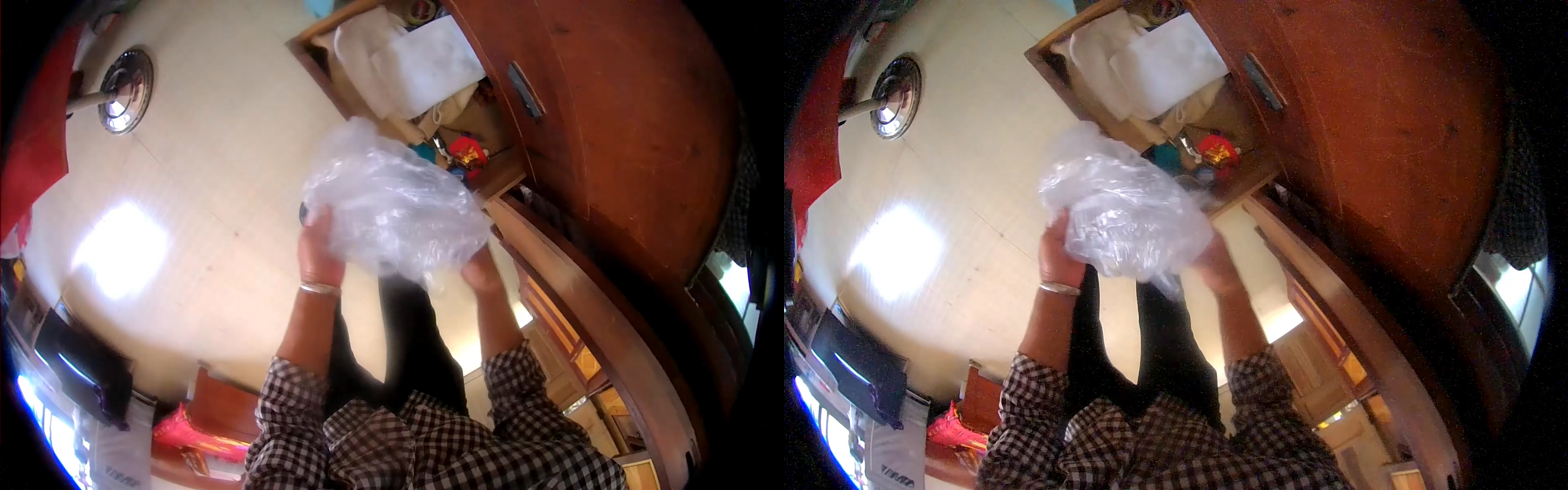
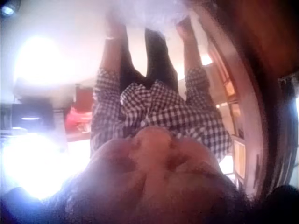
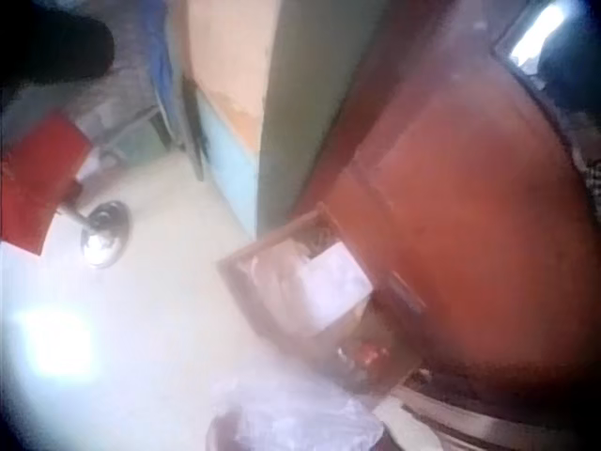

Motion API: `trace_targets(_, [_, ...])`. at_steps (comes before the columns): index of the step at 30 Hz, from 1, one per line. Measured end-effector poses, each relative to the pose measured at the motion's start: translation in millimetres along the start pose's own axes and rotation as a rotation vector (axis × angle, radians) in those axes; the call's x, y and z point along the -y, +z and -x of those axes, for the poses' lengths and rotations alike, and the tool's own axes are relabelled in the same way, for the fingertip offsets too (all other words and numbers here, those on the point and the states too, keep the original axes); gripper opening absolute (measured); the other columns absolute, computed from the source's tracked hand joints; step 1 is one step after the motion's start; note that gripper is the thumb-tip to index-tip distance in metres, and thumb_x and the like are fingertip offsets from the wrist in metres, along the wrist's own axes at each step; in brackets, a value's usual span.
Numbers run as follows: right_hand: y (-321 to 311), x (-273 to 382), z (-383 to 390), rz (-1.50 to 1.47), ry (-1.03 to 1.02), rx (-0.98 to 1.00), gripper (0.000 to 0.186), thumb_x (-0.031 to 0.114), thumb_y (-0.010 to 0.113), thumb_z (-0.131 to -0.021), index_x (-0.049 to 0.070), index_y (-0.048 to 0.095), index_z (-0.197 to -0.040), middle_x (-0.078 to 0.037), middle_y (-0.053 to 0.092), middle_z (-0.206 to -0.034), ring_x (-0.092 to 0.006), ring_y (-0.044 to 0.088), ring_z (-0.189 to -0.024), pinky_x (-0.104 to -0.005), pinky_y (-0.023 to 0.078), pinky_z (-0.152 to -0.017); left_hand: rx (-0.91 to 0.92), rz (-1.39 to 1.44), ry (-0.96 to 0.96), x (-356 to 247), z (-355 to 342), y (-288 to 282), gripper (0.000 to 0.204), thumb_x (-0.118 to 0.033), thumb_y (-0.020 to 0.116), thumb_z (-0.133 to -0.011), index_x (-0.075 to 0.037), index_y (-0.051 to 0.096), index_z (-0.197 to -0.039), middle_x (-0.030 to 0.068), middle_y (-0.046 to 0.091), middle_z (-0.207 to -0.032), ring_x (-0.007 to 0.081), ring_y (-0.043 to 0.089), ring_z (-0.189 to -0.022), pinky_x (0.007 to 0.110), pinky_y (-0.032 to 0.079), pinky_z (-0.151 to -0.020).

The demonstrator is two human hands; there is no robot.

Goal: The person sorts through items in a wooden cabinet drawer, handling plastic bags, paper documents, red envelopes, and a folder while moving them between the drawer and the top of the cabinet.

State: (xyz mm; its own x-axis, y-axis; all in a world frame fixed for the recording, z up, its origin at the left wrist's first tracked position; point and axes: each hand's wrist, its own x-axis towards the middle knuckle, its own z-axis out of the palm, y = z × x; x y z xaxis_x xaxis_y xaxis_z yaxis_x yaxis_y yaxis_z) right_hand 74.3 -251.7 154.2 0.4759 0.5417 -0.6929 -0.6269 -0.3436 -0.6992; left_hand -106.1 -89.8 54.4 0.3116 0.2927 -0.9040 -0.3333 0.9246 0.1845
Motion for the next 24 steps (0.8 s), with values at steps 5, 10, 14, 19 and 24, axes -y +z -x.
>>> trace_targets(5, [74,-7,-7,0.037,-0.309,0.171,0.034,0.014,0.065,-0.08,0.004,0.057,-0.112,-0.011,0.057,-0.112,-0.0233,0.054,-0.1,-0.0342,0.043,-0.089,0.023,-0.259,0.185,49,18,-14,0.024,-0.01,0.054,-0.088,0.0,0.058,-0.108,0.0095,0.06,-0.103,0.015,0.056,-0.095,0.028,0.045,-0.084])
trace_targets(10, [-1,-100,-17,0.561,-0.269,-0.065,0.031,0.021,0.063,-0.083,0.003,0.054,-0.106,-0.011,0.057,-0.109,-0.0222,0.055,-0.098,-0.0356,0.045,-0.084,-0.005,-0.62,0.203,45,44,19,0.017,-0.014,0.06,-0.083,0.0,0.063,-0.093,0.0012,0.056,-0.072,0.0088,0.051,-0.064,0.025,0.043,-0.06])
trace_targets(14, [-17,-70,-15,0.16,-0.123,-0.054,0.028,0.017,0.055,-0.085,-0.001,0.054,-0.106,-0.009,0.057,-0.101,-0.0193,0.057,-0.087,-0.0308,0.048,-0.072,0.154,-0.253,0.145,2,34,2,0.021,-0.011,0.05,-0.087,0.0,0.057,-0.103,0.0071,0.062,-0.094,0.0202,0.058,-0.089,0.032,0.046,-0.08])
trace_targets(19, [8,-4,-11,-0.294,0.007,-0.29,0.012,0.003,0.057,-0.079,-0.003,0.063,-0.087,-0.01,0.063,-0.085,-0.0174,0.061,-0.075,-0.0294,0.05,-0.066,0.095,0.136,-0.068,-33,34,7,0.03,-0.025,0.045,-0.093,-0.002,0.054,-0.11,0.0107,0.06,-0.105,0.0239,0.057,-0.093,0.038,0.046,-0.083])
trace_targets(24, [-7,-6,-6,0.272,-0.224,-0.203,0.014,0.005,0.053,-0.081,-0.002,0.064,-0.083,-0.01,0.064,-0.084,-0.0186,0.062,-0.074,-0.0306,0.05,-0.068,-0.072,-0.001,-0.046,-38,42,17,0.037,-0.028,0.044,-0.094,0.001,0.051,-0.116,0.0095,0.058,-0.108,0.024,0.055,-0.099,0.034,0.045,-0.085])
